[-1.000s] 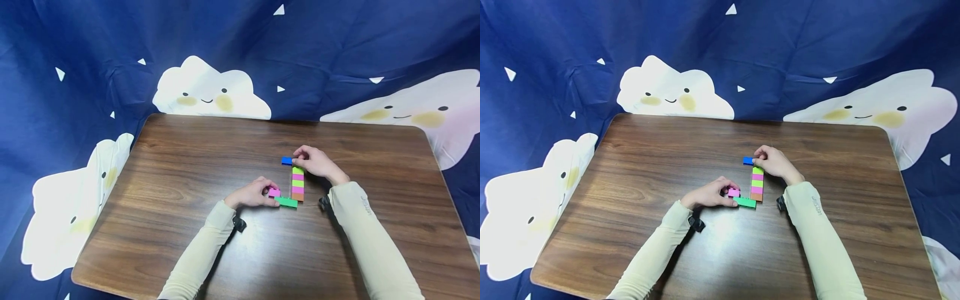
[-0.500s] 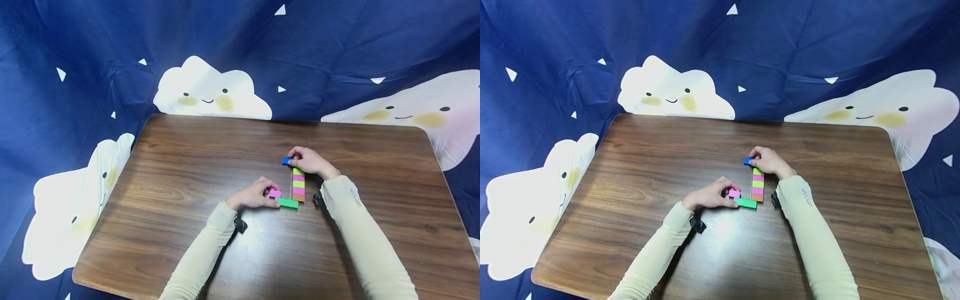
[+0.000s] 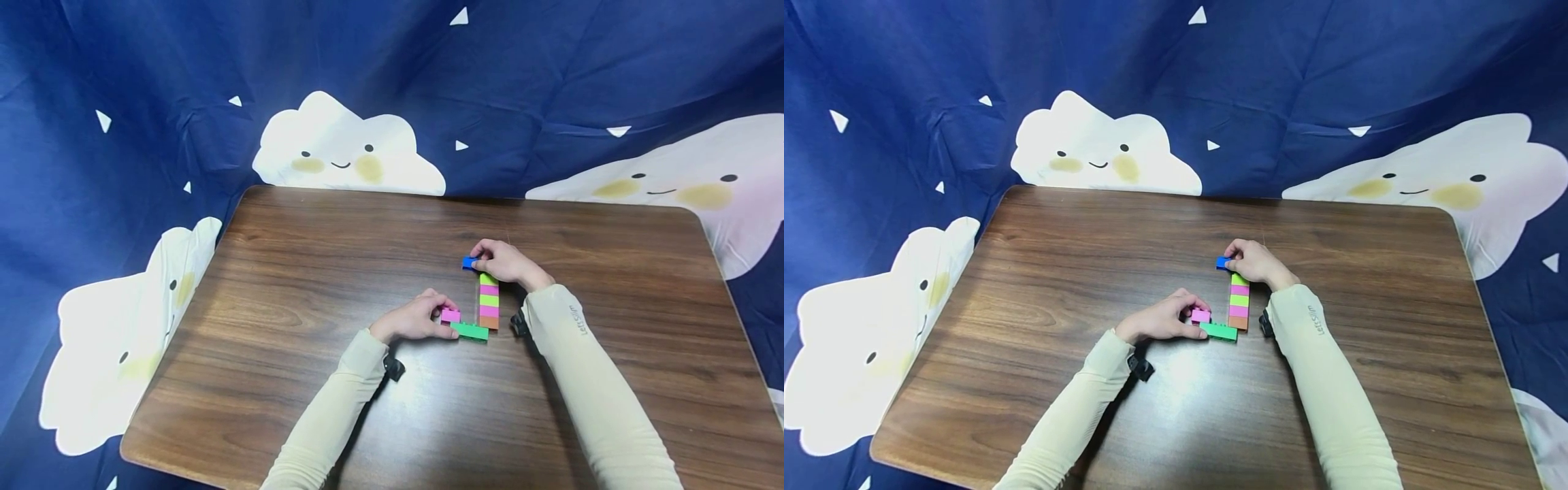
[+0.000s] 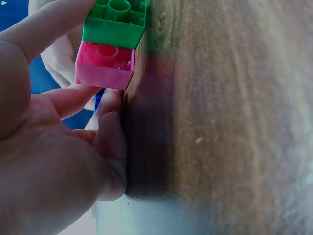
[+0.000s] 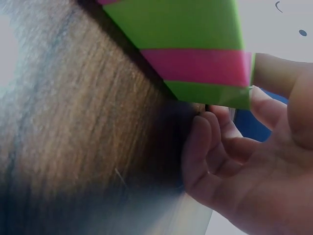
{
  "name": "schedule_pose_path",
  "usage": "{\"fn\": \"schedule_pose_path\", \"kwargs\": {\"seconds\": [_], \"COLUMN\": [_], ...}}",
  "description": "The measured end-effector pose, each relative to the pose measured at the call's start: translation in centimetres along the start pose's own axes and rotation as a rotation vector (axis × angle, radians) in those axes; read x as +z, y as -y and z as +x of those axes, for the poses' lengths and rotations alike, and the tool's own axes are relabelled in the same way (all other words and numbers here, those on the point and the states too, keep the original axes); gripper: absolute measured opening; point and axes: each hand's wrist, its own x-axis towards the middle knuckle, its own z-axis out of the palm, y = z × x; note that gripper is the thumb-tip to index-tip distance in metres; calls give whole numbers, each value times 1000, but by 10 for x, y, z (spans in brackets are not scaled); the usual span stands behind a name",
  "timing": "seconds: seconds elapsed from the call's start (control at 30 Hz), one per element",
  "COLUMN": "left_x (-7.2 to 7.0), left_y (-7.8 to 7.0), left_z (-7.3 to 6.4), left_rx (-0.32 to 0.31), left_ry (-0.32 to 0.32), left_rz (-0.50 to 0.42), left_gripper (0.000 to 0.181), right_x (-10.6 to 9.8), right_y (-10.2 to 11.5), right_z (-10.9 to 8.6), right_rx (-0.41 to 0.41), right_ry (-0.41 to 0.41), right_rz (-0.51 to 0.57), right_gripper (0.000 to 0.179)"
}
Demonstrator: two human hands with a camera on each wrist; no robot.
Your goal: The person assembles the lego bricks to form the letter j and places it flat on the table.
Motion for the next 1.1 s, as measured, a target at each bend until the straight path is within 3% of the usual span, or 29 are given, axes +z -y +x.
{"fn": "schedule_pose_path", "kwargs": {"seconds": [0.83, 1.1], "left_x": [0, 0], "left_y": [-1, -1], "left_z": [0, -1], "left_rx": [-9, -17], "left_ry": [-3, 1], "left_rz": [6, -10], "left_gripper": [46, 46], "right_x": [-3, -5], "right_y": [-5, -7], "right_z": [-1, -3], "right_rx": [7, 49], "right_ry": [-19, -15], "right_rz": [3, -11], "right_gripper": [21, 25]}}
